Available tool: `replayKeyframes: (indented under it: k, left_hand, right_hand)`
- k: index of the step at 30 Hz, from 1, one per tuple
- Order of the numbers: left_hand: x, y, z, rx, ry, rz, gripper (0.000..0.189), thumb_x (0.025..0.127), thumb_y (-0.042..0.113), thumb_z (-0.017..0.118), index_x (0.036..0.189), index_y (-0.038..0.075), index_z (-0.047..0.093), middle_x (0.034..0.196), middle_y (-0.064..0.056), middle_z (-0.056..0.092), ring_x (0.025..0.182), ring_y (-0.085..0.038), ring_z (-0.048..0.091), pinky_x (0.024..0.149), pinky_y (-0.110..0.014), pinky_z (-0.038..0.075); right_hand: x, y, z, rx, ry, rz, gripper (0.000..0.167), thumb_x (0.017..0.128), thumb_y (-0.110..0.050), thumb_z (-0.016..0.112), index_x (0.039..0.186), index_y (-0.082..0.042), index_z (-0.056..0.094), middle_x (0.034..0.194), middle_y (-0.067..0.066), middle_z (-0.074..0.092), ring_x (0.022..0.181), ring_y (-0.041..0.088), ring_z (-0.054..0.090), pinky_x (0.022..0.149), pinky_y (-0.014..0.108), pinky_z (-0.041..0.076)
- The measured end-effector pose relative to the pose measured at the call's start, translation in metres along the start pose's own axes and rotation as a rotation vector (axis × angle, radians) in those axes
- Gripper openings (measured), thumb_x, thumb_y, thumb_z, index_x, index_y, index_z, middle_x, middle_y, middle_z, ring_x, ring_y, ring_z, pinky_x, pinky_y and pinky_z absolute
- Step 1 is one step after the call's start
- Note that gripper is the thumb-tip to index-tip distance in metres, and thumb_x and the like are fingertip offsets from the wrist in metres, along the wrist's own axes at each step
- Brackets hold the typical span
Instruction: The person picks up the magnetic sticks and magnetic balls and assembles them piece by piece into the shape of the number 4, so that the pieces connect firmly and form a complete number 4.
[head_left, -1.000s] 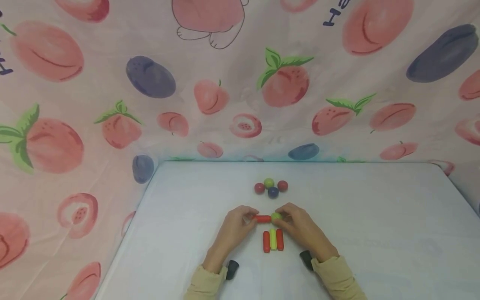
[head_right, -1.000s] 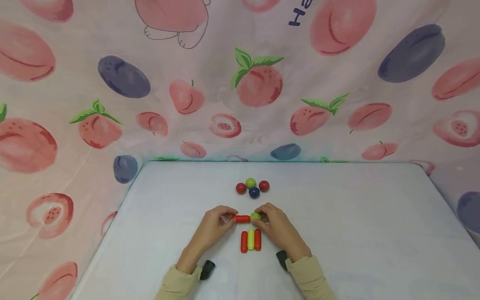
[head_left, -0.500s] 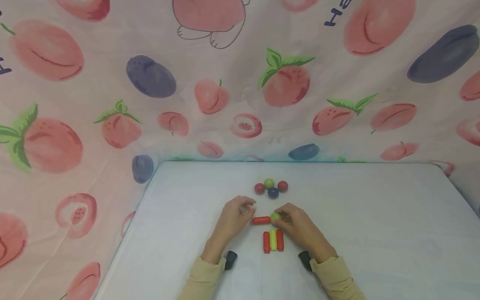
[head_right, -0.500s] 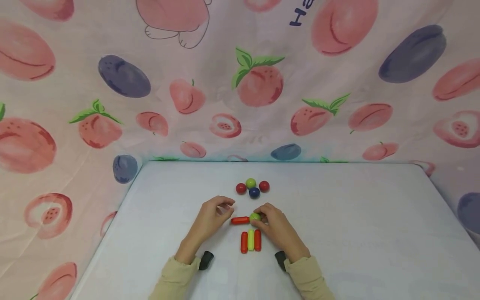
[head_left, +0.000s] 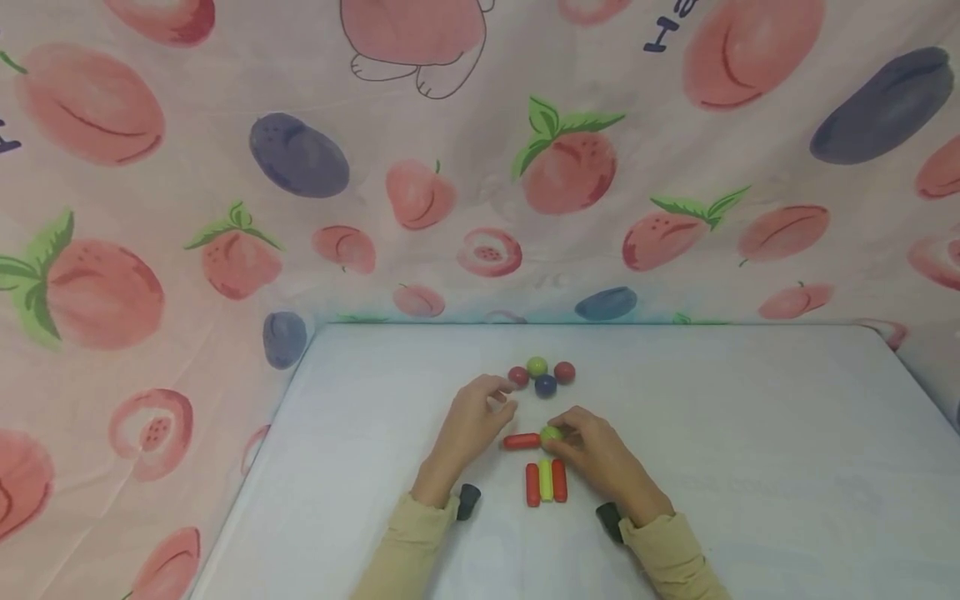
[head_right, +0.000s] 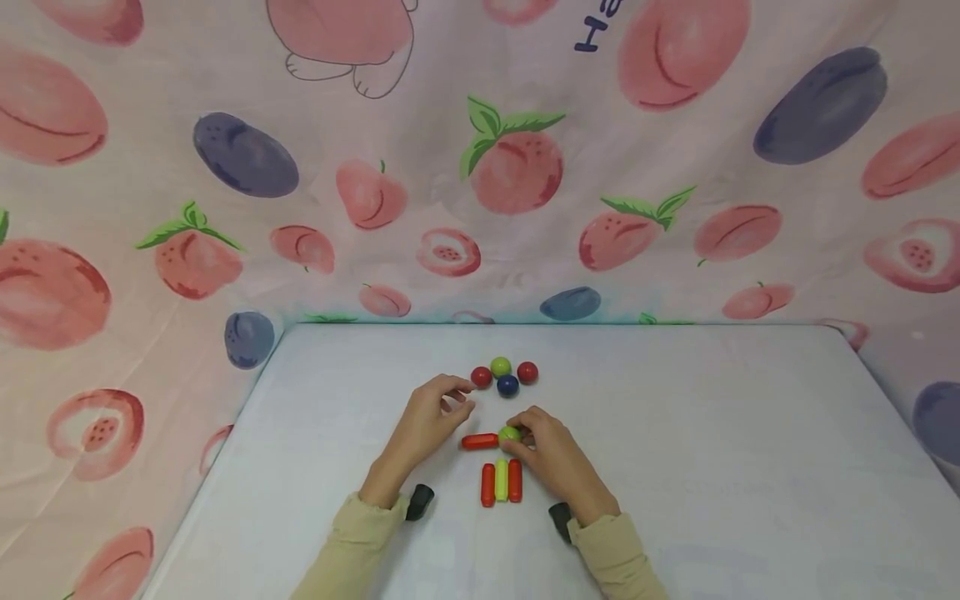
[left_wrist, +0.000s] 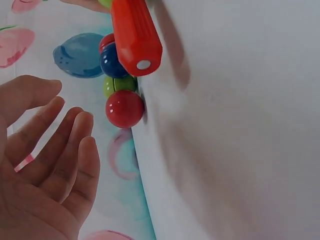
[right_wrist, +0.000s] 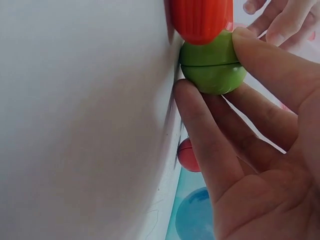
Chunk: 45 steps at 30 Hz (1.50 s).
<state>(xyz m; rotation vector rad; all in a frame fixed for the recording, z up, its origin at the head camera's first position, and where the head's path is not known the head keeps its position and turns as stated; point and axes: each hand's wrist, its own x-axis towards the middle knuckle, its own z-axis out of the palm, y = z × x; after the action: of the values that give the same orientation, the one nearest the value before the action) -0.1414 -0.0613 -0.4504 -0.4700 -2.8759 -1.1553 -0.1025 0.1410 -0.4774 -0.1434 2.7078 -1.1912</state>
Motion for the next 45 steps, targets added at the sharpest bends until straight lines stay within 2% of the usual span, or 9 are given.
replayKeyframes:
  k: [6,11,16,22,25,34,39,45]
  left_hand:
    - [0.007,-0.002,-0.002,0.009,-0.002,-0.007,0.027,0.088,0.021,0.065,0.115,0.017,0.063,0.113,0.002,0.063,0.099,-0.016,0.061,0.084,-0.029,0.053]
    - [0.016,-0.007,-0.001,0.018,0.019,0.028,0.031,0.086,0.017,0.066,0.116,0.012,0.063,0.112,-0.005,0.063,0.099,-0.019,0.061,0.085,-0.032,0.053]
    - [0.023,-0.013,0.003,0.015,0.018,0.019,0.033,0.086,0.018,0.066,0.118,0.013,0.061,0.114,-0.006,0.061,0.102,-0.019,0.060,0.087,-0.034,0.052]
    - [0.031,-0.018,0.009,0.101,0.019,-0.002,0.034,0.088,0.024,0.066,0.120,0.016,0.059,0.118,-0.002,0.059,0.110,-0.016,0.057,0.097,-0.032,0.048]
    - [0.035,-0.021,0.011,0.126,0.017,0.017,0.035,0.087,0.024,0.067,0.120,0.015,0.059,0.117,-0.003,0.059,0.111,-0.017,0.056,0.099,-0.032,0.046]
    - [0.044,-0.024,0.018,0.098,-0.036,-0.013,0.035,0.087,0.027,0.067,0.119,0.014,0.061,0.113,-0.004,0.061,0.106,-0.017,0.058,0.095,-0.033,0.048]
    - [0.050,-0.023,0.019,0.074,-0.039,-0.029,0.034,0.087,0.029,0.067,0.118,0.014,0.062,0.112,-0.004,0.062,0.103,-0.018,0.059,0.092,-0.034,0.049]
    - [0.054,-0.024,0.021,0.065,-0.037,-0.032,0.031,0.087,0.029,0.067,0.114,0.014,0.064,0.108,-0.003,0.064,0.105,-0.019,0.060,0.094,-0.035,0.048]
  right_hand:
    - [0.001,-0.001,0.000,0.009,-0.001,-0.012,0.030,0.080,-0.030,0.074,0.105,-0.018,0.065,0.095,-0.009,0.062,0.087,0.007,0.061,0.084,0.033,0.055]
    - [0.001,-0.002,0.000,0.013,0.002,-0.001,0.030,0.080,-0.031,0.074,0.105,-0.019,0.065,0.095,-0.009,0.062,0.088,0.007,0.062,0.085,0.033,0.055]
    - [0.000,-0.002,0.000,0.026,-0.001,0.017,0.030,0.079,-0.030,0.075,0.105,-0.019,0.065,0.095,-0.009,0.062,0.088,0.008,0.062,0.085,0.034,0.055]
    - [0.000,-0.001,0.000,0.044,-0.003,0.007,0.029,0.079,-0.030,0.075,0.105,-0.019,0.065,0.095,-0.009,0.062,0.088,0.007,0.062,0.084,0.033,0.055]
    - [-0.001,-0.001,0.001,0.050,-0.001,0.006,0.029,0.079,-0.029,0.075,0.104,-0.019,0.066,0.094,-0.009,0.062,0.087,0.007,0.061,0.084,0.032,0.055]
    - [-0.001,-0.001,0.002,0.076,-0.009,0.064,0.029,0.079,-0.031,0.075,0.104,-0.020,0.066,0.099,-0.008,0.063,0.094,0.010,0.063,0.087,0.035,0.054]
    - [-0.002,-0.001,0.001,0.066,0.001,0.049,0.030,0.079,-0.030,0.076,0.105,-0.020,0.066,0.097,-0.009,0.063,0.091,0.009,0.063,0.086,0.034,0.054]
    - [-0.002,-0.001,-0.001,0.057,0.012,0.036,0.030,0.078,-0.030,0.076,0.105,-0.020,0.066,0.096,-0.009,0.062,0.089,0.008,0.062,0.084,0.033,0.055]
